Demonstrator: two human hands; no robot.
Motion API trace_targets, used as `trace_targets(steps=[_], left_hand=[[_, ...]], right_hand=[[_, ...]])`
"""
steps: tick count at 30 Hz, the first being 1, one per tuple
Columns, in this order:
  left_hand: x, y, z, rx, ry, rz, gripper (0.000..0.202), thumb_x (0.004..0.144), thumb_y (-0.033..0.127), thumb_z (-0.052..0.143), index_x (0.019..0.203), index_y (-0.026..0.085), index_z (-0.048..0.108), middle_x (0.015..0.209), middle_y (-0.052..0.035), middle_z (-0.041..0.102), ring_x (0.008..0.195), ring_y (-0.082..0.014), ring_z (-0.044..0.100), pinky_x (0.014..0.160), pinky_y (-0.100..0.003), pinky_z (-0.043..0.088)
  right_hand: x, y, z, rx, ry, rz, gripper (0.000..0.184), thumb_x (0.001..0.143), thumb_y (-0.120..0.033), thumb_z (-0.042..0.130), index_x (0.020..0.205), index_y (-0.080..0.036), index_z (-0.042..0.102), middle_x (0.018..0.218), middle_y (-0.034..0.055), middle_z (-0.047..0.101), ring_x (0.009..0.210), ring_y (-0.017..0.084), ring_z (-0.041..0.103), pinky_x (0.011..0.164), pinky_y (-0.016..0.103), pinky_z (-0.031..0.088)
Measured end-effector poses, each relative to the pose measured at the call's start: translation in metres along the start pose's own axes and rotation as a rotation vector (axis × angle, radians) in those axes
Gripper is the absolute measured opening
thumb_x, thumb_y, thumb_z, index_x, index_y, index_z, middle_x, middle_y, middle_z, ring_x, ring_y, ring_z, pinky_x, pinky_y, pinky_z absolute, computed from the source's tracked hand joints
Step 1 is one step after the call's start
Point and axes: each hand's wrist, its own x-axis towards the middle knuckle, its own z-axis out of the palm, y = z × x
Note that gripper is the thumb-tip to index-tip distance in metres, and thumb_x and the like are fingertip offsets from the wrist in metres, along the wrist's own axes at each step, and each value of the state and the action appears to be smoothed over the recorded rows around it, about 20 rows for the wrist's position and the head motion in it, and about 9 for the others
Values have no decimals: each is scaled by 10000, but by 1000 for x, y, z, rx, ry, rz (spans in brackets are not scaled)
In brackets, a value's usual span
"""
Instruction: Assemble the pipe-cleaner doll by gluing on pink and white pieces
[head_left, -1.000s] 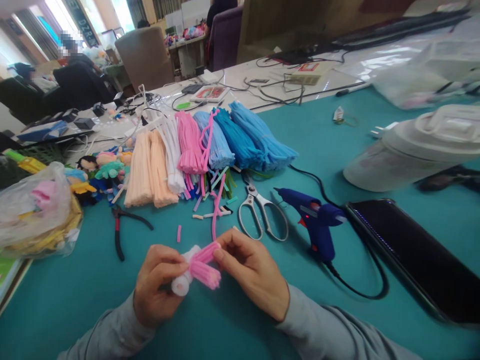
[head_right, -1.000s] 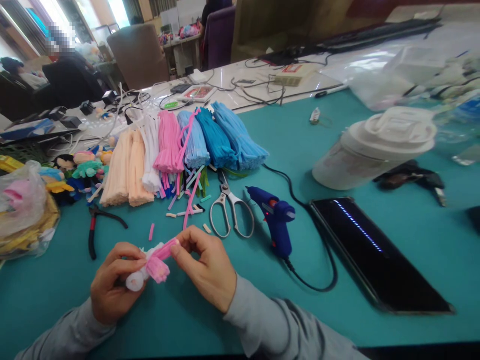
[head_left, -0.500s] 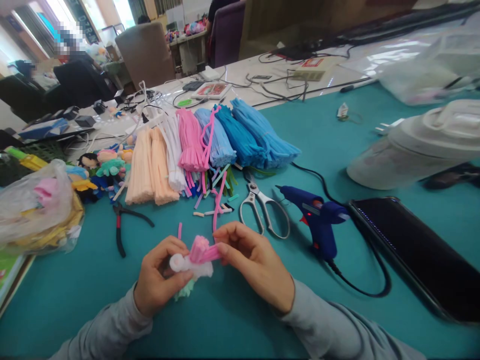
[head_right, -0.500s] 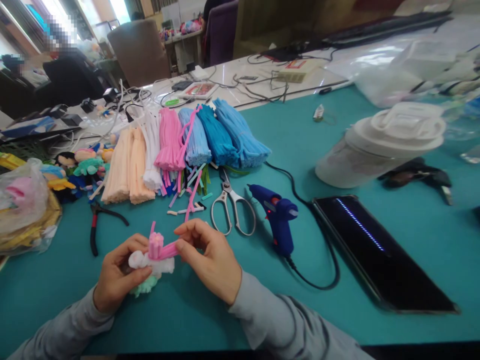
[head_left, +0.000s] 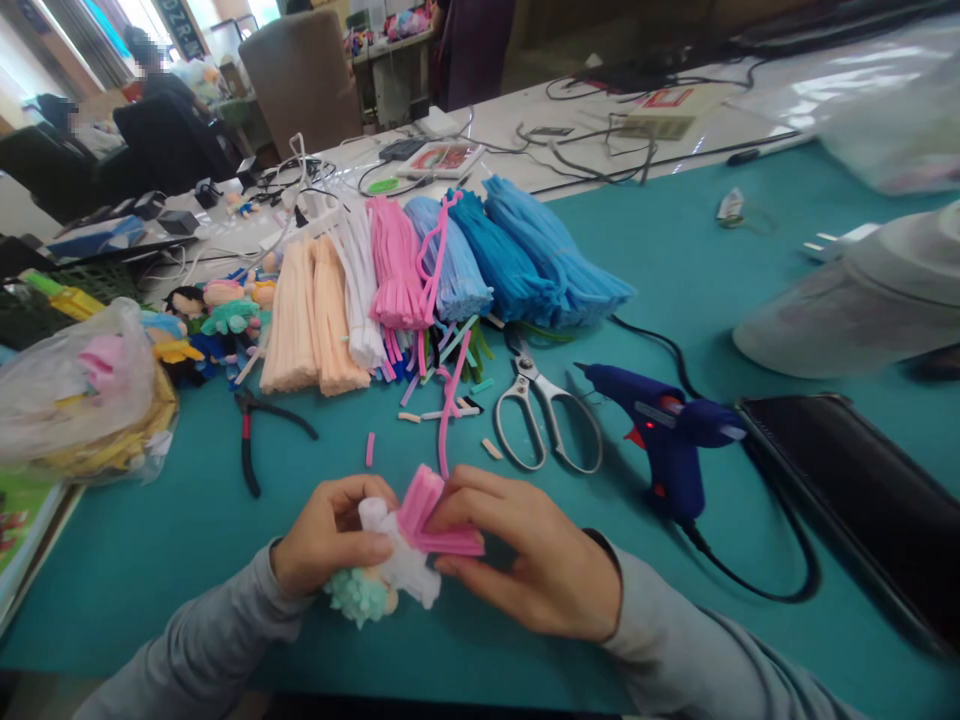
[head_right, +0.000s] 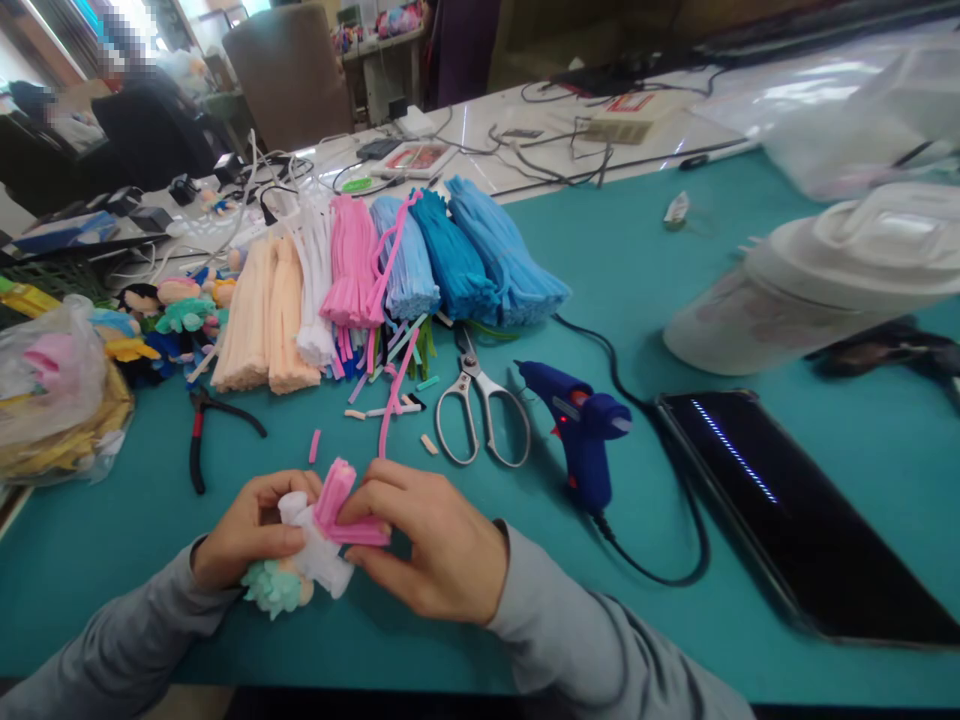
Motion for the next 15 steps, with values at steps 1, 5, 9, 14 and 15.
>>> trace_targets(steps=[1,5,9,14,15], left_hand=[[0,0,0,2,-2,-5,328,539,374,827,659,146,625,659,-7,548,587,-115,477,534,-233,391],[0,0,1,27,0,-20,340,528,387,829,654,144,627,655,-15,563,583,-120,487,532,-240,405],[0,0,0,32,-2,-27,339,523,381,833,646,140,629,661,-19,573,584,-120,495,535,-238,412],[0,1,-1,-17,13,-55,343,515,379,837,660,143,635,643,-6,558,566,-114,484,524,-237,409],[0,1,0,-17,14,-62,347,513,385,837,659,143,634,639,-6,557,563,-114,482,523,-238,408]], right_hand=[[0,1,0,-5,-6,-5,70,846,-200,550,915,-207,564,768,38,584,650,144,539,563,244,420],[2,-1,-1,-4,-25,-15,47,860,-195,531,890,-215,562,751,30,592,625,136,537,559,235,420],[3,-6,-3,-1,-64,28,70,879,-176,508,884,-215,566,755,30,601,634,132,540,586,229,428],[0,-8,-3,-3,-34,40,93,880,-212,551,970,-197,569,801,51,620,677,144,561,593,239,436],[0,-8,-3,-4,-28,45,96,881,-224,556,972,-198,571,798,51,621,675,145,563,591,241,438]])
